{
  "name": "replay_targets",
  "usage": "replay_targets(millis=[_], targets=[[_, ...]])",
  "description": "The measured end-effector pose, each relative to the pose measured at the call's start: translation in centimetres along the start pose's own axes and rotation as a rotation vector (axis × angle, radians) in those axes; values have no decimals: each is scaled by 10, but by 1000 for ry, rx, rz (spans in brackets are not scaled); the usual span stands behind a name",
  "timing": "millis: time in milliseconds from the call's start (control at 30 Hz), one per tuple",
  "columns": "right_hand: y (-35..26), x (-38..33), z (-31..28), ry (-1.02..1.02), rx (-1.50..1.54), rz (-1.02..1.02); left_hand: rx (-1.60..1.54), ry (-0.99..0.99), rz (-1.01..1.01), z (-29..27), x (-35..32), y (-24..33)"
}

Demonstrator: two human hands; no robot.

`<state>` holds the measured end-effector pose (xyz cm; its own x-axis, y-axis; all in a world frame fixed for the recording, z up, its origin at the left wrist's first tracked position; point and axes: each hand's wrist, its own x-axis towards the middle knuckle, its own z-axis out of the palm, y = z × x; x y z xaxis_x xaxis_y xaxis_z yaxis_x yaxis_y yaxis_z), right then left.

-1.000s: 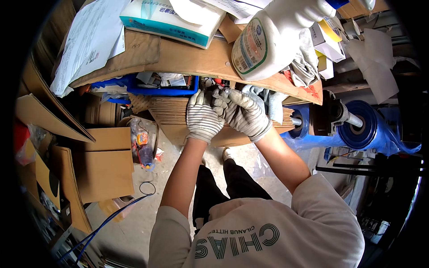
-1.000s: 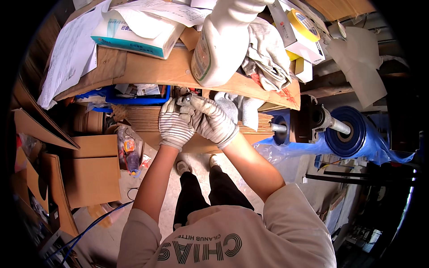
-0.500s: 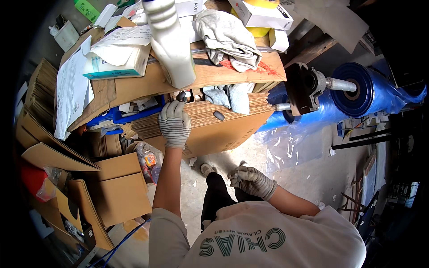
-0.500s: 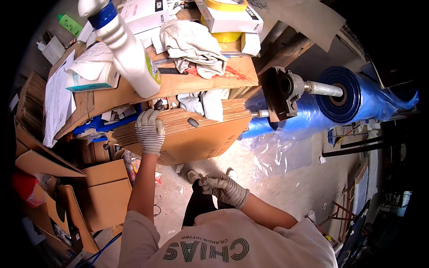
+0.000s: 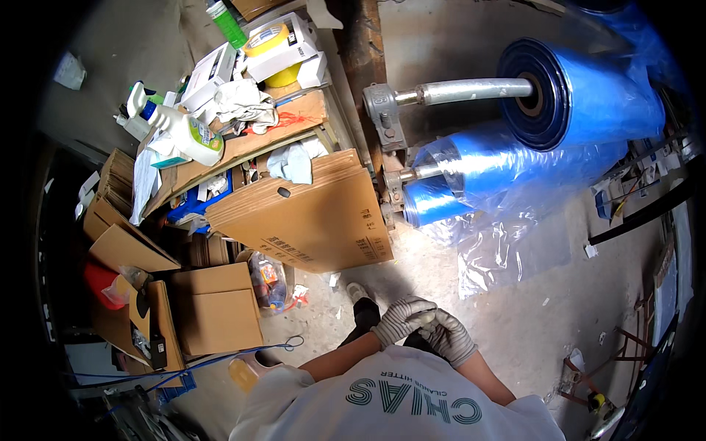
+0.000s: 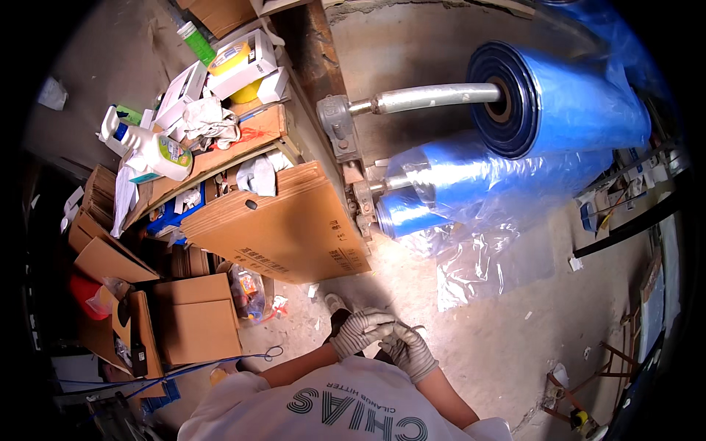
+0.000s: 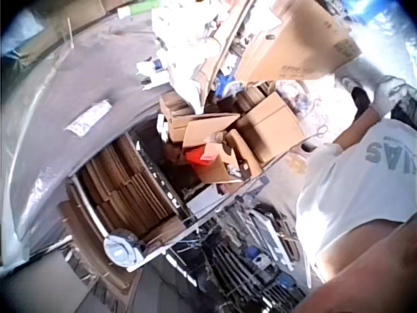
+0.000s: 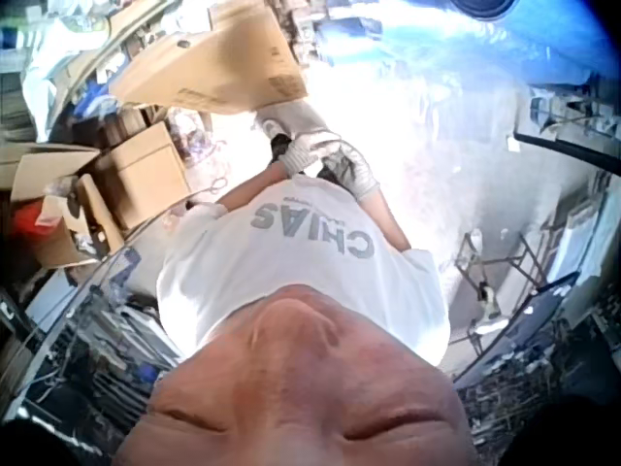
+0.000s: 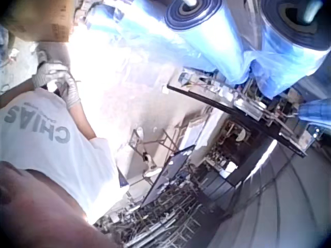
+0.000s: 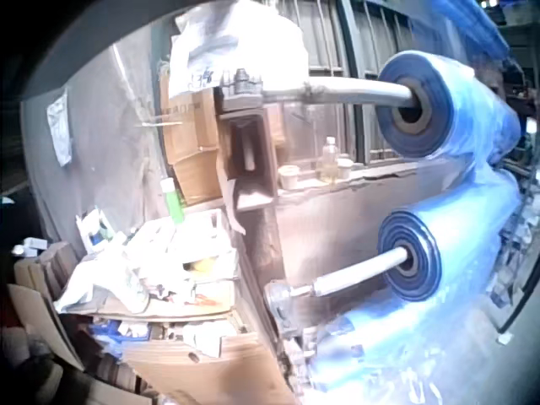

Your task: The person retrieves a small white box from a storage shelf and places it on a workbench. They pick up a small black component and a marker, applying the marker to the component. The person interacts with coworkers at the table while handling the items.

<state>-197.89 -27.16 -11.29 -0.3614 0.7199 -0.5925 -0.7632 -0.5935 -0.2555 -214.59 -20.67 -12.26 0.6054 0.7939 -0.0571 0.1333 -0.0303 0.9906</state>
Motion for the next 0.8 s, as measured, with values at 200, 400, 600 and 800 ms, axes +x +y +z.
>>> replay_targets(millis=[200, 400, 600, 800], targets=[[-48, -105, -101, 41, 229, -220, 206, -167, 139, 149, 63, 44], [-86, -170, -164, 138, 344, -421, 130, -261, 55, 265, 100, 63], [-125, -216, -208, 434, 247, -723, 302, -567, 260, 339, 162, 77], [-181, -232, -288, 662, 37, -818, 98, -707, -26, 418, 235, 72]])
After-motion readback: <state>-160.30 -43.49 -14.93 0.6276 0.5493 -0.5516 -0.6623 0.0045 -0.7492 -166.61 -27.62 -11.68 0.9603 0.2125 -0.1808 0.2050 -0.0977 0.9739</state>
